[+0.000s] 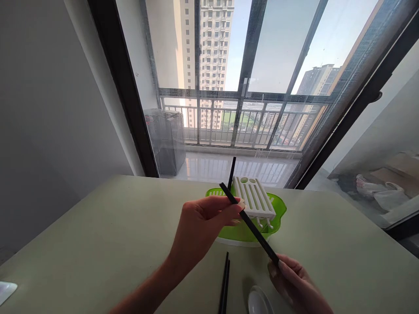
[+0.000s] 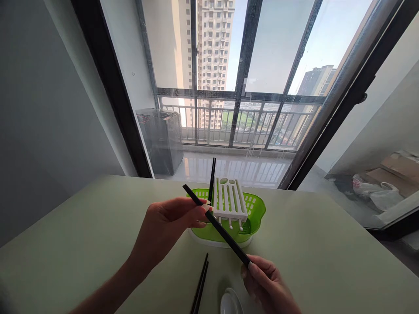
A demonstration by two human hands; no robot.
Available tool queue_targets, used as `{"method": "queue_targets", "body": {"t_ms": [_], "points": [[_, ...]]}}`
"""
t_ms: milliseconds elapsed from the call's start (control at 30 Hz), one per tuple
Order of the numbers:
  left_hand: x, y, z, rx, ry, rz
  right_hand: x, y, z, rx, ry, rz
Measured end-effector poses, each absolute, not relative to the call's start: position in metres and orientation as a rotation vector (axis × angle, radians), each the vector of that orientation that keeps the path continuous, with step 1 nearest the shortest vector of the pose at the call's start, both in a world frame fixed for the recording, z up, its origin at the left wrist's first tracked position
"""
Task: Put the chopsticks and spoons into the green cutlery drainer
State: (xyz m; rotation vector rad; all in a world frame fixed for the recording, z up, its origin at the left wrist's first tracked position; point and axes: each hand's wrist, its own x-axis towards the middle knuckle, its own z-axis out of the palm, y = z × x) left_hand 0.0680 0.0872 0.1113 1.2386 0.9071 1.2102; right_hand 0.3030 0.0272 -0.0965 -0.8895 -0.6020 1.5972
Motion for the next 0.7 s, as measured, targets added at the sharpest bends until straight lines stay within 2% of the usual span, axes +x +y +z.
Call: {"method": "queue_targets", "body": {"t_ms": [267,700], "points": [[0.068,0.087,0.111,1.25,0.903,1.214,0.294,0.026,-0.082,-0.919,-0.625,1.531],[0.064,0.09,0.11,1.218,0.884,1.229,0.306,0.027,-0.097,-0.969,-0.708,1.53]]}}
